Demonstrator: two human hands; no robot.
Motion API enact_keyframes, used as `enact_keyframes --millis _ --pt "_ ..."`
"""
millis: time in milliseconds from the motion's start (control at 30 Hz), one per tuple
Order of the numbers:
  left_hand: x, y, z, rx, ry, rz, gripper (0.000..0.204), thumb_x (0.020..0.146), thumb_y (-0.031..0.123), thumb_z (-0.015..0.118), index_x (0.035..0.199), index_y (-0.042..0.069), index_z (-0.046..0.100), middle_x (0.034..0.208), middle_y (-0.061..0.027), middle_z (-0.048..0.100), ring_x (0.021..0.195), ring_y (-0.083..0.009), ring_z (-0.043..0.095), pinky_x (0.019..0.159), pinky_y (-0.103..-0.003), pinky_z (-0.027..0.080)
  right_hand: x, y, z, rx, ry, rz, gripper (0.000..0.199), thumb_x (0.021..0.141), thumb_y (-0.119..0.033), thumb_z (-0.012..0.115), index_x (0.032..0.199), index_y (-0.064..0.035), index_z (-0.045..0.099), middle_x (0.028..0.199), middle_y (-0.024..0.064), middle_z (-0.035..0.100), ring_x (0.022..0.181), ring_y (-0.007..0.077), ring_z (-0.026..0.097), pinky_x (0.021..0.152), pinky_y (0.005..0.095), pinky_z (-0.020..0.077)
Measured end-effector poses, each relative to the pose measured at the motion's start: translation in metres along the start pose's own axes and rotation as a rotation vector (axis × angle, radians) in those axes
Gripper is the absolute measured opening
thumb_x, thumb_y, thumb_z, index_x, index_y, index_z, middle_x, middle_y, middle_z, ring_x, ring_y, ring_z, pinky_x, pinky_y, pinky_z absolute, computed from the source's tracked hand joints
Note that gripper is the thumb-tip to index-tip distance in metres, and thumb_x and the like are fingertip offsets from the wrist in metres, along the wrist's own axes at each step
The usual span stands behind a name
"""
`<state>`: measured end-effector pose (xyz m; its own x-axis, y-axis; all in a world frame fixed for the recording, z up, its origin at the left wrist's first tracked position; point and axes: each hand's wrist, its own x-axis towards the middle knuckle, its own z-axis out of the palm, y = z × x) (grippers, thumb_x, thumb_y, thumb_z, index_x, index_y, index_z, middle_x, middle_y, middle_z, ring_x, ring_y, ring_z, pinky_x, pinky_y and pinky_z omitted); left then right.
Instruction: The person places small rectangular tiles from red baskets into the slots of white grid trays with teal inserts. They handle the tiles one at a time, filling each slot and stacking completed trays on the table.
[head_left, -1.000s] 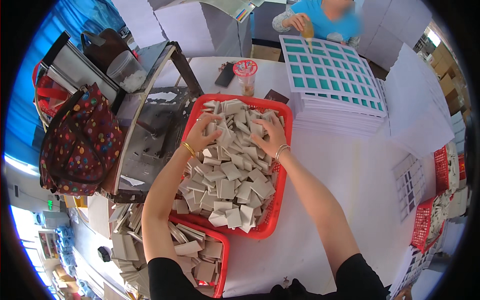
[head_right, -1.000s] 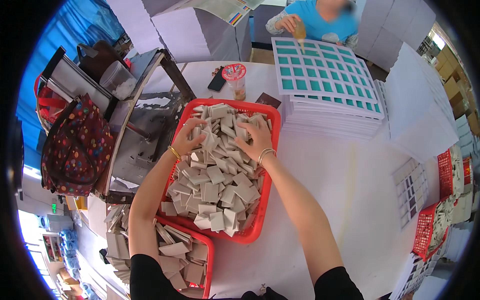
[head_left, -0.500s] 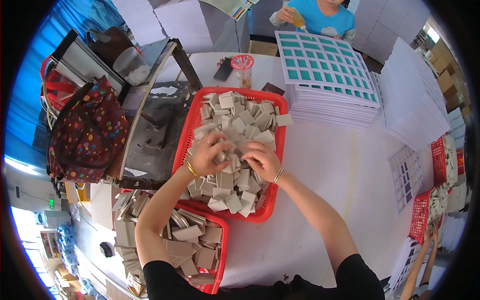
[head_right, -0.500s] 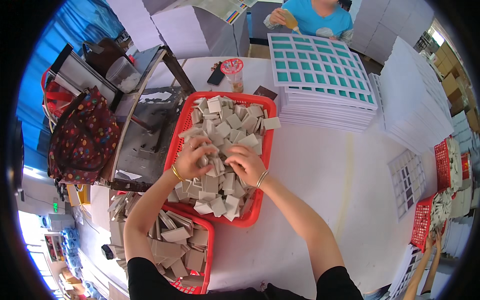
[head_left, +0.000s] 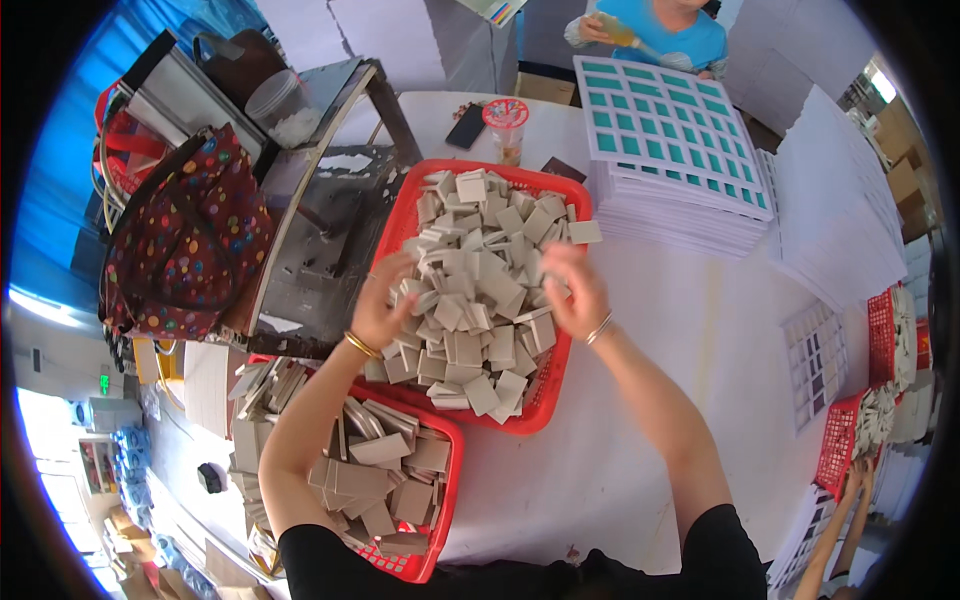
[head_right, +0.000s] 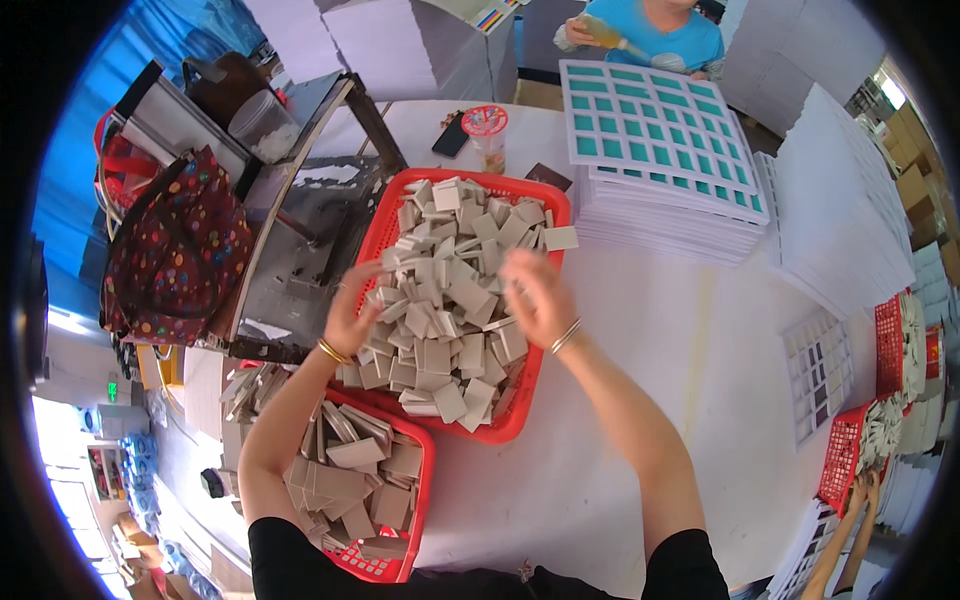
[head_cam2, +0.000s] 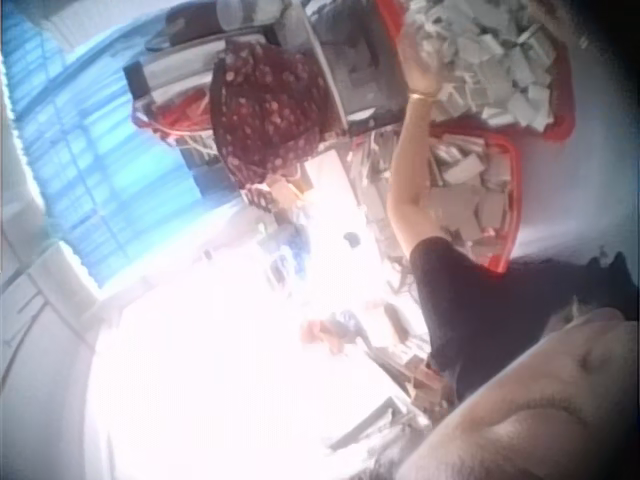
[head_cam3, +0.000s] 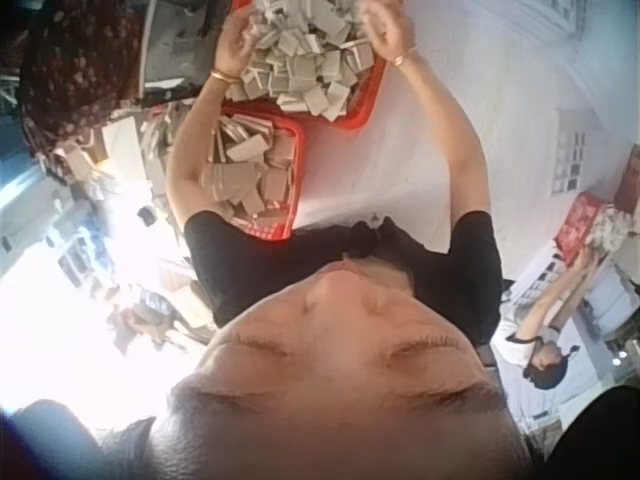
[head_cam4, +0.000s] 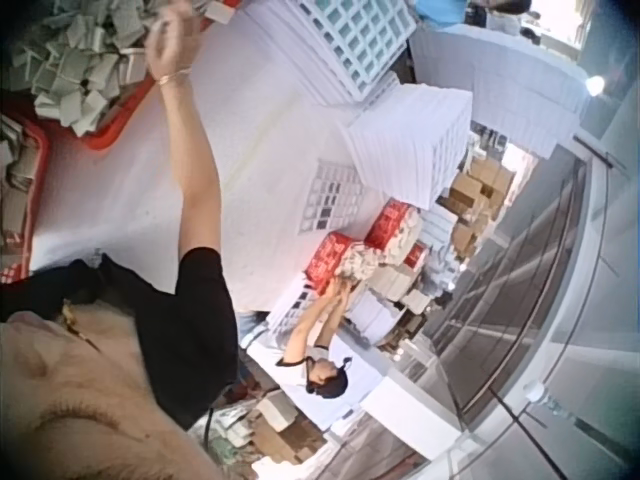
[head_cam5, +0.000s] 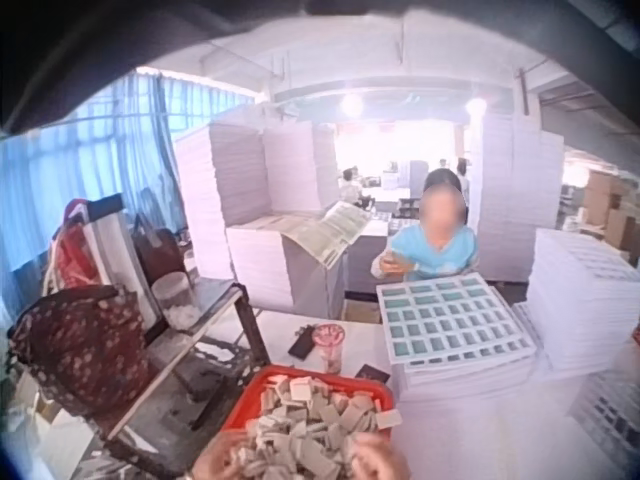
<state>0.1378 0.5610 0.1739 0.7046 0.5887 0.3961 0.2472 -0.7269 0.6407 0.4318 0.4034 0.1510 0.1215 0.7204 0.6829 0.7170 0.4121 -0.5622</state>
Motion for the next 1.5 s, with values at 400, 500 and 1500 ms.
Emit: enact_keyframes --millis 400,500,1500 --pt "-0.084 -0.012 0.0 -0.351 0.226 -0.887 0.056 0.098 0.04 0.042 0.135 -0.002 0.038 0.133 -0.0195 0.046 0.126 -0.0274 0.041 0.107 -0.037 0.029 -0.036 0.045 0.045 -0.294 -0.148 0.424 0.032 0.09 -0.032 0.053 0.116 -0.0136 0.059 0.129 0.0062 0.055 0.127 0.0281 0.045 0.108 0.0568 0.0215" --pt "-0.1 -0.022 0.023 -0.242 0.235 -0.898 0.055 0.096 0.035 0.048 0.136 0.0 0.037 0.135 -0.0203 0.044 0.128 -0.03 0.038 0.106 -0.038 0.029 -0.05 0.009 0.057 -0.341 -0.096 0.561 0.036 0.091 -0.034 0.052 0.12 -0.0138 0.054 0.13 0.0076 0.054 0.127 0.0281 0.044 0.107 0.0585 0.0204" --pt "-0.235 0.29 0.126 -0.612 -0.584 -0.618 0.07 0.083 0.014 0.066 0.138 0.001 0.026 0.141 -0.0193 0.033 0.128 -0.0312 0.039 0.103 -0.043 0.035 -0.443 -0.045 -0.208 -0.886 0.695 1.292 0.058 0.087 -0.027 0.06 0.135 -0.0053 0.038 0.135 0.0154 0.045 0.126 0.0347 0.042 0.105 0.0457 0.0336"
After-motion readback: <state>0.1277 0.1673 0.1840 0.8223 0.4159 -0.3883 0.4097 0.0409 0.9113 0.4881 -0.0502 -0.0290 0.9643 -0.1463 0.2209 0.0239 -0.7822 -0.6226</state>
